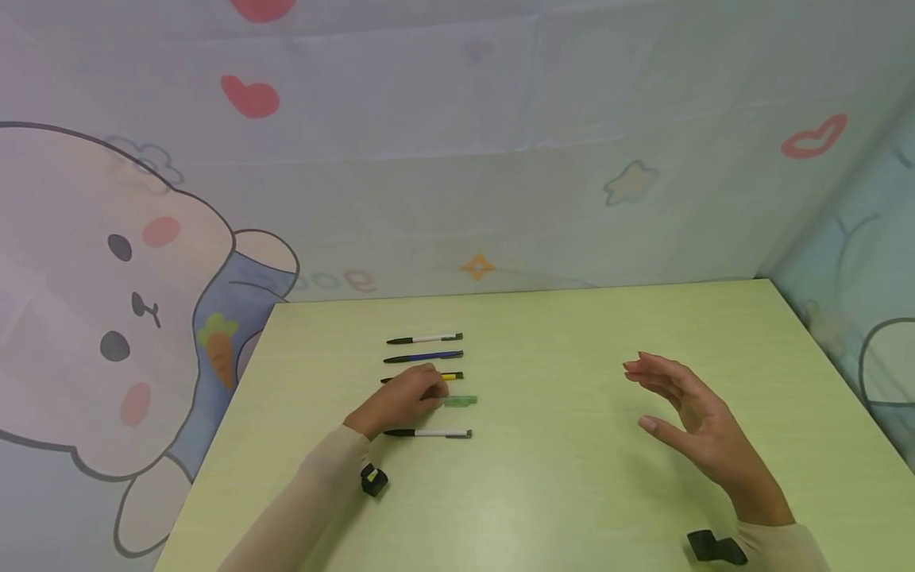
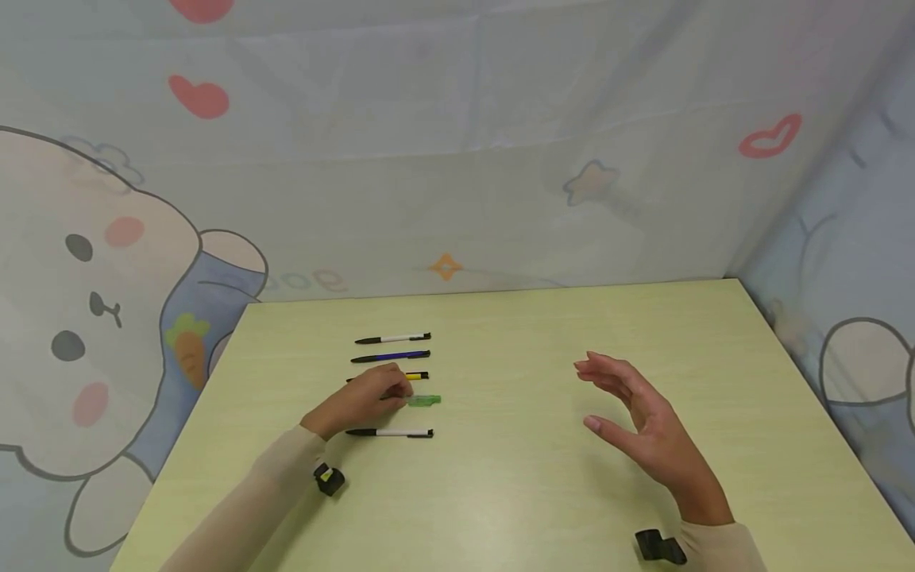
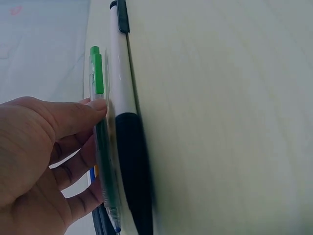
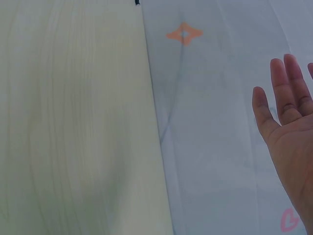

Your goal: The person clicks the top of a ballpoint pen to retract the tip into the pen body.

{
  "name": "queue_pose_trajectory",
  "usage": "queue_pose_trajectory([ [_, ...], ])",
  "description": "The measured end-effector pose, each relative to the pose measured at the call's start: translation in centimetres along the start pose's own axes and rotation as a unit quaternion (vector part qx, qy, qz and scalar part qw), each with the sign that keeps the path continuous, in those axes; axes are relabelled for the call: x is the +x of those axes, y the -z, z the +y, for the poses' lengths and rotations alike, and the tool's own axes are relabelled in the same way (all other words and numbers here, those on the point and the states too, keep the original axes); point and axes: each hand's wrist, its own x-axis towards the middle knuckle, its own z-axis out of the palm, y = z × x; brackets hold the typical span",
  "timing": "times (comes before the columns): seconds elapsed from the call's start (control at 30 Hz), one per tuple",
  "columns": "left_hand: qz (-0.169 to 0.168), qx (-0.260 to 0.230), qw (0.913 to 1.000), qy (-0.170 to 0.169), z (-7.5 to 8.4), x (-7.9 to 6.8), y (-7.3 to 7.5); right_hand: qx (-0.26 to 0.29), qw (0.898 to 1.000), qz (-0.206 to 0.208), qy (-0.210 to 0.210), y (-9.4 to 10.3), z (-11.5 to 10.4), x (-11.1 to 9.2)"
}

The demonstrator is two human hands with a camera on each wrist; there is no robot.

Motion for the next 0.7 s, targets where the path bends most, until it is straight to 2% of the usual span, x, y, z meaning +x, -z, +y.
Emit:
queue_pose_trajectory([
  [0.4,0.014,-0.021,0.9996,0.008,0.8,0.6,0.4,-0.005,1.000,-0.001,-0.002,-0.1,0.0,0.3],
  [0.7,0.021,-0.022,0.9995,-0.012,1.7,0.6,0.8,-0.007,1.000,-0.001,0.003,-0.2,0.1,0.2],
])
